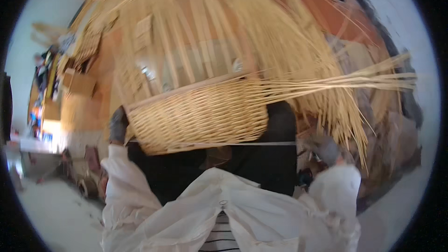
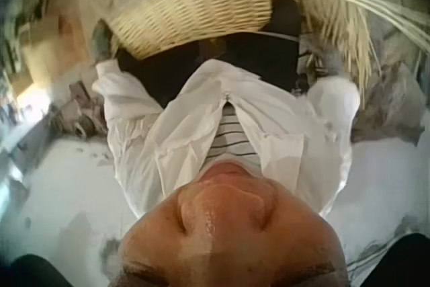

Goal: The recorder is weaving a large wicker basket using long thin wooden strips.

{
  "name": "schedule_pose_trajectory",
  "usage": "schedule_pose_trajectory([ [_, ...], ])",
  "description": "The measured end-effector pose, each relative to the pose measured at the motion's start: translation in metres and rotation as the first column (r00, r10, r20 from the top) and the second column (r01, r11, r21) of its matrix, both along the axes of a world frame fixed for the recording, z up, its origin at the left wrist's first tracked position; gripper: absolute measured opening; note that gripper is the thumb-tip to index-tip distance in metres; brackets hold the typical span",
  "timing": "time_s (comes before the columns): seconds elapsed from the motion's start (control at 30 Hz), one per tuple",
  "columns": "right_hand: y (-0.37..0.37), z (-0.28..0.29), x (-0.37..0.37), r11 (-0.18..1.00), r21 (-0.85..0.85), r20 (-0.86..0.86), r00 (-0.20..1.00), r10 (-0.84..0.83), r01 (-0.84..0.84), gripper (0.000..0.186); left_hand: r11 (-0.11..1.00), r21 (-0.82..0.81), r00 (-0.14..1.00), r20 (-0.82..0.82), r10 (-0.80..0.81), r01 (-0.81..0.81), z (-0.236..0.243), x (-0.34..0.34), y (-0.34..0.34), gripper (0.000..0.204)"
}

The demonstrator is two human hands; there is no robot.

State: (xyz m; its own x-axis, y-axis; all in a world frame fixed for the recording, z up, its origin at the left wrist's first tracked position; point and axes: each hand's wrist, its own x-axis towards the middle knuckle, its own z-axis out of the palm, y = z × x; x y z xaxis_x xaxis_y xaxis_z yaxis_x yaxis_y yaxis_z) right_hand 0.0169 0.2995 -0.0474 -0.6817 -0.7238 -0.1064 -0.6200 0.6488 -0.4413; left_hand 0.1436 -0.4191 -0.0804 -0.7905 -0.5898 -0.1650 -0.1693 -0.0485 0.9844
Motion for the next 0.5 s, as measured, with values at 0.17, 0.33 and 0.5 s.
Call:
schedule_pose_trajectory([
  [0.17,0.081,-0.087,0.144,0.65,0.237,0.228,0.609,-0.759,0.722,0.024,0.992,-0.095,0.993,0.071,0.09,-0.083,0.019,-0.018,0.056,0.037],
  [0.33,0.064,-0.187,0.209,0.477,0.449,0.016,0.527,-0.85,0.756,0.024,0.995,-0.034,0.976,0.194,0.095,-0.09,0.034,-0.011,0.046,0.033],
  [0.5,0.042,-0.238,0.196,0.411,0.592,-0.101,0.569,-0.816,0.694,0.024,0.978,-0.192,0.976,0.214,-0.038,0.08,0.026,-0.011,0.042,0.033],
])
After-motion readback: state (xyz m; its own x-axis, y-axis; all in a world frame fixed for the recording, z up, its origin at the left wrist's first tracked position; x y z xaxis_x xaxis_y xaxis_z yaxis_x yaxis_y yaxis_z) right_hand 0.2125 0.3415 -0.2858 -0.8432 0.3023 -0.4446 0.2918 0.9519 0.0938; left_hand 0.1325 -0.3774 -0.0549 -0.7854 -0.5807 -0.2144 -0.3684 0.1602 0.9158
